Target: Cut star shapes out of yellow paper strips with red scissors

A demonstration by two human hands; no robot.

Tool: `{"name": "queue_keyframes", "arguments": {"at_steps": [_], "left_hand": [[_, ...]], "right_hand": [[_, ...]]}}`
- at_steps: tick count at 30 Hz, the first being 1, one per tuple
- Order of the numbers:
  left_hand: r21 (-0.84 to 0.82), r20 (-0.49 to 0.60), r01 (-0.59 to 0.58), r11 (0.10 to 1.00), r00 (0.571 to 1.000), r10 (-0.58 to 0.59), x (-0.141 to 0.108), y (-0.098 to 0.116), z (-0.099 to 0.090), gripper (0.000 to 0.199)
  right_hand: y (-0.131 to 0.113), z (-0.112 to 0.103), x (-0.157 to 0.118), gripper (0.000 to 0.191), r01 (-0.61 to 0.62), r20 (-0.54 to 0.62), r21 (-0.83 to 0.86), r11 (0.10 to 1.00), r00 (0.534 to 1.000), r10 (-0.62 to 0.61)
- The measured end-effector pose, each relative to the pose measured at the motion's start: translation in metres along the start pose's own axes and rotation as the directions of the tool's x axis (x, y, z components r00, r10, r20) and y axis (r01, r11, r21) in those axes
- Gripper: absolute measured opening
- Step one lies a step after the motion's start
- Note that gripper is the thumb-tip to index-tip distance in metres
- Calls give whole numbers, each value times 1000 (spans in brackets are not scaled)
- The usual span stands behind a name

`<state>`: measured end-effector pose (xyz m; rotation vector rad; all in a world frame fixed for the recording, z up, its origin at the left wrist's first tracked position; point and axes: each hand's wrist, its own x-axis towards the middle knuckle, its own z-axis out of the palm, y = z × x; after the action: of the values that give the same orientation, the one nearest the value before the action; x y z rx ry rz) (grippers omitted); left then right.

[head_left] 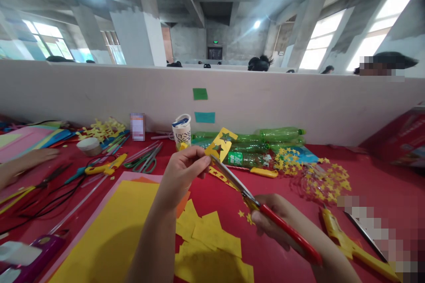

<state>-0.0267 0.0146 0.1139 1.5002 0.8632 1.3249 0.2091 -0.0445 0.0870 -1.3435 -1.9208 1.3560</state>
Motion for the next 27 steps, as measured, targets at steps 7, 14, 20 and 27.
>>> {"name": "queue_keyframes", "arguments": {"at_steps": [7, 14, 20, 27], "left_hand": [[-21, -60, -60, 998, 996, 59, -1, 3, 10, 18], [-55, -88, -85, 995, 993, 80, -3, 3, 15, 19], [-43, -81, -93, 995, 993, 89, -3, 3, 15, 19], [-61, -74, -66, 996, 995, 61, -2, 1, 14, 20]], "right_hand": [[-11, 5, 0, 57, 91, 6, 55, 994, 996, -92], [-20, 16, 2, 58, 143, -31, 104, 984, 990, -140], [-18, 17, 3, 59, 149, -32, 90, 985, 989, -147], [-15, 28, 4, 60, 96, -80, 206, 974, 994, -81]]}}
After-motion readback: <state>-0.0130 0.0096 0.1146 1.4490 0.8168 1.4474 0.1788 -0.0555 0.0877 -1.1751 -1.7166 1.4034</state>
